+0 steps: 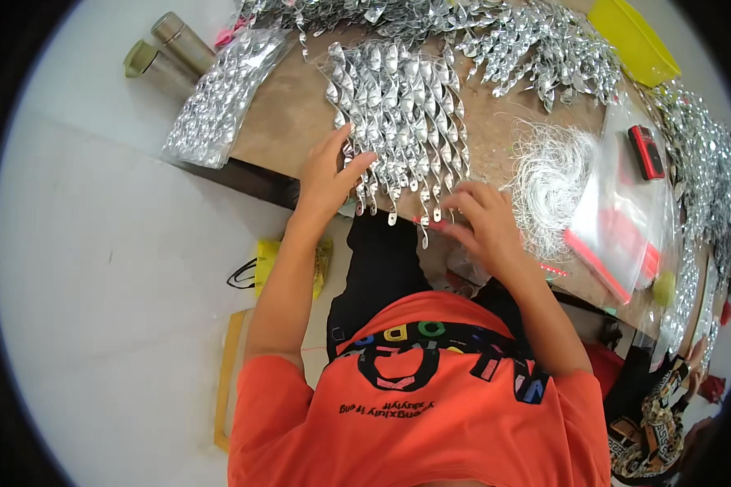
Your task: Packaging silver metallic decorations into plastic bags.
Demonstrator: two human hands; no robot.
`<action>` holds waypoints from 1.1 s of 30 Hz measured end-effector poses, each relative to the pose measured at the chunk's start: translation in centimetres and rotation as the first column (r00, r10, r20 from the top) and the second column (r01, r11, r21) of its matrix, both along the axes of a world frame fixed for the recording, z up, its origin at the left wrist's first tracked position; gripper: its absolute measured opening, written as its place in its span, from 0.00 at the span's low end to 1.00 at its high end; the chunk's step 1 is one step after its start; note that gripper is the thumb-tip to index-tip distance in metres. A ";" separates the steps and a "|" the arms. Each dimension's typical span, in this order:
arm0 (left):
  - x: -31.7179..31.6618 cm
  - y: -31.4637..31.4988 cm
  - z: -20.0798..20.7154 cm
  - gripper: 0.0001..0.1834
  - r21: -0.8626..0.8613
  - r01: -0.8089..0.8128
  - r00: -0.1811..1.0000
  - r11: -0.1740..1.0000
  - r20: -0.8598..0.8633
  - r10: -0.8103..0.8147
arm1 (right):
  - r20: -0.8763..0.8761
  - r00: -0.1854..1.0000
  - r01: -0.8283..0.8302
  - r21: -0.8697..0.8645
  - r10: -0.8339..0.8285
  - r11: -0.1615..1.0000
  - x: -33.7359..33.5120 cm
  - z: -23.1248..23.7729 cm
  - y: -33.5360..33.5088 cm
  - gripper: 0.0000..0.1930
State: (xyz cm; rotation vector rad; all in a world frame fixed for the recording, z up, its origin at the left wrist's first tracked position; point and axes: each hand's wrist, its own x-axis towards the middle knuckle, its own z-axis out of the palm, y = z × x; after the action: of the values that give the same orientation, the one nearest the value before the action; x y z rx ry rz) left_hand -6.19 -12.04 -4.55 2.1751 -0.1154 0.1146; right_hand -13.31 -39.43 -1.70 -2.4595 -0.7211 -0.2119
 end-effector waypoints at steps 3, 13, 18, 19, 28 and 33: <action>-0.4 -0.5 1.1 0.36 -0.056 0.036 0.999 0.998 0.029 -0.034 | 0.054 0.998 0.038 0.046 -0.040 0.998 0.8 0.5 -0.2 0.19; 1.7 3.6 -3.5 0.28 -0.109 0.050 0.998 0.993 -0.027 -0.054 | -0.196 0.891 -0.288 0.455 0.410 0.843 -1.2 -4.9 5.9 0.16; 4.4 3.0 -5.0 0.27 0.012 0.210 0.969 0.978 0.134 -0.210 | -0.138 0.976 -0.104 0.375 0.166 0.921 -6.0 -2.6 4.4 0.11; 4.5 4.7 -5.6 0.27 0.056 0.168 0.967 0.984 0.185 -0.176 | -0.161 0.967 -0.121 0.392 0.197 0.912 -7.1 -2.4 4.8 0.10; 10.6 7.1 -10.1 0.36 0.163 0.120 0.969 0.979 0.193 -0.151 | -0.242 0.949 -0.111 0.345 0.202 0.932 -13.1 -1.5 4.5 0.11; 6.7 4.7 -6.3 0.24 -0.100 0.200 0.966 0.975 0.185 -0.179 | -0.097 0.969 -0.178 0.356 0.226 0.917 -11.7 -1.2 4.3 0.12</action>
State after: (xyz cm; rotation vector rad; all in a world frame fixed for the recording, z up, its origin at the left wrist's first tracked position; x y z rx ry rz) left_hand 0.51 -7.35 -10.80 2.0217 -0.4062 0.1980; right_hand -25.02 -35.15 -2.91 -2.0289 -0.7991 -0.0809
